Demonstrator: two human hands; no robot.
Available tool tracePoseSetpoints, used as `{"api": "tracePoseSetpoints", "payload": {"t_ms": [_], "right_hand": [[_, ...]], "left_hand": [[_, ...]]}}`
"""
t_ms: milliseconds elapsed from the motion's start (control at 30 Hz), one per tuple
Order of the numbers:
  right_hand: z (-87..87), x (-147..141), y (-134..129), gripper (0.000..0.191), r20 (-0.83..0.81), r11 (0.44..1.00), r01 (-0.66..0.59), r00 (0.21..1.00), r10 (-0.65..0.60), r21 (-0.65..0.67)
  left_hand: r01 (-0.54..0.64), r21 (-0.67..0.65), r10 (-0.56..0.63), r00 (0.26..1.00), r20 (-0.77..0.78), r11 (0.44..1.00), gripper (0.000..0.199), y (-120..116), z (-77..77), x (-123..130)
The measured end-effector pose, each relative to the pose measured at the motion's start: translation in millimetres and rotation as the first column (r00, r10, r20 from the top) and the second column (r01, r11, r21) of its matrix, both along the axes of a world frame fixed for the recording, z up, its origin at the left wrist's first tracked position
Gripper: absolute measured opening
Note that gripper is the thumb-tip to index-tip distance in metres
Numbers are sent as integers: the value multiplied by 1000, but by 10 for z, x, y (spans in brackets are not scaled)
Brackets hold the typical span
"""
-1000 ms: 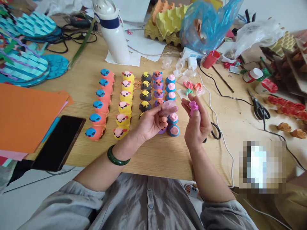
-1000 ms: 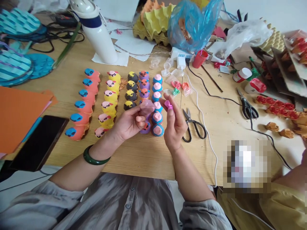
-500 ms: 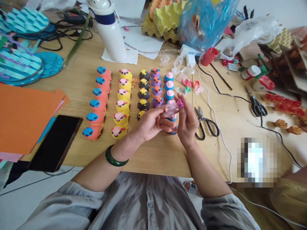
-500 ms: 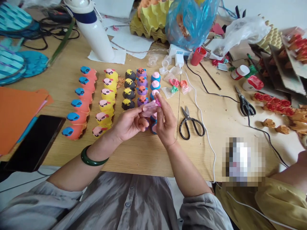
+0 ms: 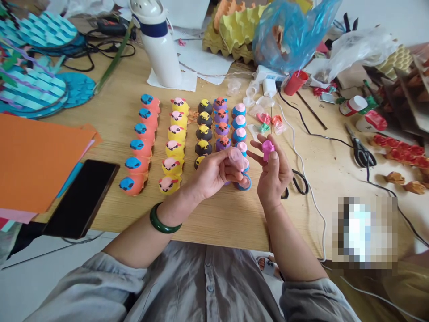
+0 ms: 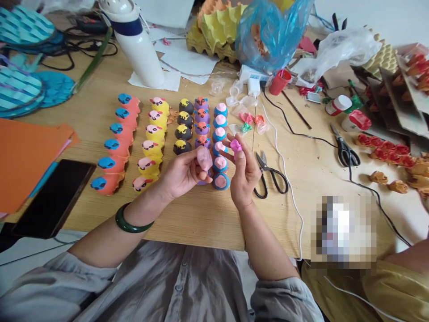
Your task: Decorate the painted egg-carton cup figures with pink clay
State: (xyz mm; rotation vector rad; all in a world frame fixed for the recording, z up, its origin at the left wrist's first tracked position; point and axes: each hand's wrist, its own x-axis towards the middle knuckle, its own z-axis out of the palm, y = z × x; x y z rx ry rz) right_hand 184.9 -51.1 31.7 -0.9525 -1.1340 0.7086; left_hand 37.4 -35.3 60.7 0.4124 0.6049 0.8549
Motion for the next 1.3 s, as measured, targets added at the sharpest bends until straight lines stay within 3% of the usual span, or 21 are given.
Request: {"api": "tracePoseSetpoints", "payload": {"t_ms": [167, 400, 533, 700, 900, 1100, 1200, 1300], "right_hand": [[-32, 32, 30, 32, -26, 999, 9, 1000, -10, -40], [-12, 8, 10, 30, -26, 1000, -11, 1000, 10, -26], [26, -13, -38, 34, 28, 1000, -23, 999, 23, -16], [90, -44, -103, 40, 116, 999, -33, 993, 29, 32], [173, -50, -171, 39, 251, 996, 11, 967, -33, 87], [89, -74, -139, 44, 331, 996, -68, 943, 43, 65], [74, -86, -91, 43, 228, 996, -74, 972, 63, 42], [92, -64, -56, 40, 83, 996, 11, 996, -18, 84]], "left_hand": [[-49, -14, 48, 997, -57, 999, 51, -2, 39, 1], [-67, 24, 68, 996, -61, 997, 41, 1, -16, -2], [-93, 41, 91, 995, 40, 995, 33, 1, -54, 14], [-167, -31, 167, 986, 8, 985, 26, 7, -14, 53], [-159, -10, 159, 987, -1, 987, 37, 3, 0, 50], [-125, 8, 125, 992, 28, 992, 38, -5, -23, 80], [-139, -21, 139, 989, 41, 990, 39, -4, -14, 94], [-150, -65, 153, 988, 33, 986, 35, -10, -10, 93]]}}
